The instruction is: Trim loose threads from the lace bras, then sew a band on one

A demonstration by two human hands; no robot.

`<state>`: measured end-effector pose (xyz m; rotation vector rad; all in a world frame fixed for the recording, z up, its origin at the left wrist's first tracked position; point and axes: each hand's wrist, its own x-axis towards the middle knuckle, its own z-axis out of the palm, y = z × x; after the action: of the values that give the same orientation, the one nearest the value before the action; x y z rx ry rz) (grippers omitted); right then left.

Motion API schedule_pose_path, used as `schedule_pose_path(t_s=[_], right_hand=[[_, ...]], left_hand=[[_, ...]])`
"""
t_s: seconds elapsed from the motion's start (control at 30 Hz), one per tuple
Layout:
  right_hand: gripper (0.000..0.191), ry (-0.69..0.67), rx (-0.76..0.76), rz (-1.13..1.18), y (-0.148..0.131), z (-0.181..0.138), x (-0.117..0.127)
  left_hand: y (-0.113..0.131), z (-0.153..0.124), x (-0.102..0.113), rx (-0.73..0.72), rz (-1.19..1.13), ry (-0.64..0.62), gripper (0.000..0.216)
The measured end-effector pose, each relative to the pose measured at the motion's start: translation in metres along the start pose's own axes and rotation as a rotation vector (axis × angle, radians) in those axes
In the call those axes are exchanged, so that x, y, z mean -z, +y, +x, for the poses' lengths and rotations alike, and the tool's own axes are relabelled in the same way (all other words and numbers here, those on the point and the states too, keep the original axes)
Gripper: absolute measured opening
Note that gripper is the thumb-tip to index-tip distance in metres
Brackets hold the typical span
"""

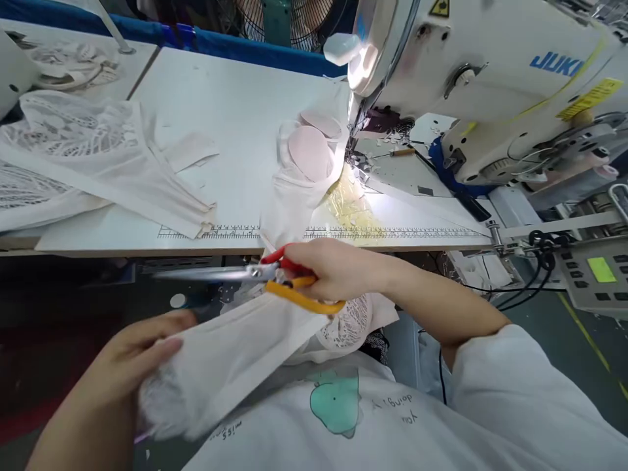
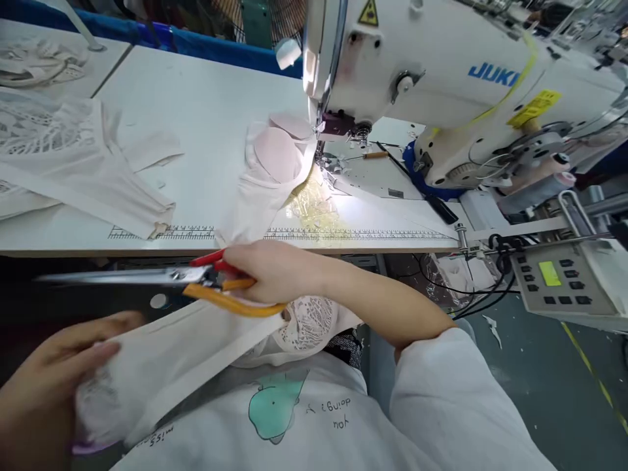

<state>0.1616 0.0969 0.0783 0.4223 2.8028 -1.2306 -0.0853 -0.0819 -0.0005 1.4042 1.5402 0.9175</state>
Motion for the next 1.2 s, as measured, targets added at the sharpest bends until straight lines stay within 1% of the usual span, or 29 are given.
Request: schedule_pose_path(t_s=[0.03, 0.1, 0.17, 0.2, 0.3, 0.33, 0.37, 0.4, 0.47, 0.63, 0.73, 0.9, 1.07, 1.2], right_hand=[[0.018, 0.026, -0.049, -0.021, 0.005, -0.005, 0.003], [0.024, 0.049, -0.122, -0.063, 0.012, -0.013, 0.007], [0.026, 0.040, -0.145, -0.079, 0.015, -0.020, 0.009], [0.026, 0.029, -0.134, -0.075, 0.015, -0.023, 0.009], [0.023, 0.012, -0.061, -0.045, 0.013, -0.026, 0.010], [0.022, 0.013, -0.037, -0.038, 0.012, -0.026, 0.010], [0.022, 0.014, -0.016, -0.033, 0.011, -0.025, 0.010], [0.021, 0.016, 0.003, -0.032, 0.011, -0.024, 0.011], [0.021, 0.010, 0.035, -0.035, 0.010, -0.021, 0.014], [0.021, 0.016, 0.050, -0.084, 0.014, -0.016, 0.024], [0.020, 0.036, 0.047, -0.076, 0.017, -0.014, 0.029], [0.022, 0.053, 0.065, -0.076, 0.015, -0.009, 0.028], [0.026, 0.059, 0.085, -0.079, 0.012, -0.007, 0.027], [0.028, 0.053, 0.098, -0.062, 0.012, -0.006, 0.026]], left_hand=[[-0.003, 0.013, -0.003, -0.055, 0.022, -0.058, 0.031], [-0.001, 0.037, -0.013, -0.121, 0.073, -0.119, 0.015], [0.012, 0.052, -0.026, -0.198, 0.128, -0.081, 0.022], [0.021, 0.056, -0.034, -0.255, 0.158, -0.069, 0.025], [0.051, 0.061, -0.058, -0.462, 0.265, -0.069, 0.021], [0.060, 0.062, -0.065, -0.497, 0.300, -0.076, 0.020], [0.067, 0.063, -0.071, -0.500, 0.326, -0.085, 0.018], [0.072, 0.065, -0.076, -0.474, 0.343, -0.089, 0.017], [0.079, 0.067, -0.082, -0.361, 0.296, -0.079, 0.016], [0.088, 0.066, -0.082, 0.033, -0.135, -0.032, 0.012], [0.089, 0.064, -0.082, 0.198, -0.265, 0.027, 0.020], [0.081, 0.067, -0.081, 0.315, -0.359, 0.067, 0.029], [0.068, 0.072, -0.078, 0.349, -0.365, 0.053, 0.031], [0.071, 0.072, -0.080, 0.362, -0.375, 0.044, 0.031]])
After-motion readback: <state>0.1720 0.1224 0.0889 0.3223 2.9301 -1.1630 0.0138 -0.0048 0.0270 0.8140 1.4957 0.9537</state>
